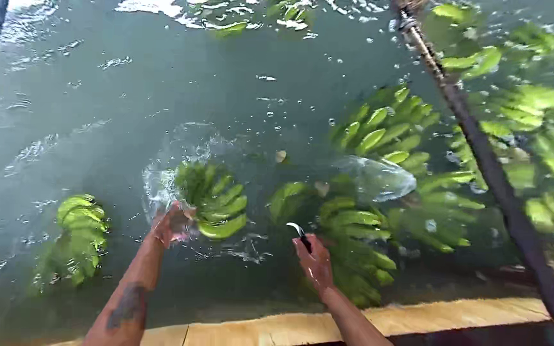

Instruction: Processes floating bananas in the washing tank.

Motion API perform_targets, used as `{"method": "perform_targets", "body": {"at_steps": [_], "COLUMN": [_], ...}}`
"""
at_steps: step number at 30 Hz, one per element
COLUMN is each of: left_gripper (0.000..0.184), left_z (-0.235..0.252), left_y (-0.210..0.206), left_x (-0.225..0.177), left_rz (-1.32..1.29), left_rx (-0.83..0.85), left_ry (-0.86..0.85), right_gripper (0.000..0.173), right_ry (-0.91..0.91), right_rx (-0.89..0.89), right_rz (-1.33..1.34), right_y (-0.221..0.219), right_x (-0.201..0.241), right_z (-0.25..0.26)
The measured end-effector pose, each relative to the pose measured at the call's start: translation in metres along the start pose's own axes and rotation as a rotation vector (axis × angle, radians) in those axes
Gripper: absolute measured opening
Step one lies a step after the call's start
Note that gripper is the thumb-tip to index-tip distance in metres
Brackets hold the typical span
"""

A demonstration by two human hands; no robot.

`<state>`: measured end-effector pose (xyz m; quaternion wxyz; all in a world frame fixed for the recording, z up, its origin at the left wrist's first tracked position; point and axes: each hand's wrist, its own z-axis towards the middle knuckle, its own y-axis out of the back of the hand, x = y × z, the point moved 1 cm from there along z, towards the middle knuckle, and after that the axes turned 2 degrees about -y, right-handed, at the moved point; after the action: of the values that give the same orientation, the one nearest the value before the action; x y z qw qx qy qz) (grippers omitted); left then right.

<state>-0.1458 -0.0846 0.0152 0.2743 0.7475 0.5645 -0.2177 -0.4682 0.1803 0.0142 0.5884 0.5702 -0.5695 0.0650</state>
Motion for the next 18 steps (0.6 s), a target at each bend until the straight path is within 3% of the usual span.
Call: {"method": "perform_targets", "body": {"at_steps": [2,7,9,13,18], "left_gripper": [0.066,0.062,0.055,0.024,0.028], "left_z": [-0.013,-0.041,-0.057,-0.098,-0.113], "left_y": [0.013,-0.009,-0.017,-0.037,-0.068], "left_x": [0.045,0.117,0.116,0.083,0.066], "left_rz": [-0.367,-0.674,-0.684,-0.761,-0.942], "left_rx": [-0.019,-0.034,0.014,-0.122,-0.136], "left_ry": [0.044,0.032,-0.001,0.045,0.062], "right_gripper": [0.044,0.043,0.042,0.043,0.042], "right_ry": [0.040,0.009,-0.001,-0.032,-0.076], "right_rx": [0.114,0.318,0.339,0.351,0.304], "right_rz": [0.074,0.017,-0.064,-0.227,-0.328], "right_y": [-0.017,-0.065,-0.076,-0.090,-0.085], "right_x": [0.022,0.080,0.100,0.141,0.151], "right_z": [-0.009,0.003,0.016,0.024,0.030]}}
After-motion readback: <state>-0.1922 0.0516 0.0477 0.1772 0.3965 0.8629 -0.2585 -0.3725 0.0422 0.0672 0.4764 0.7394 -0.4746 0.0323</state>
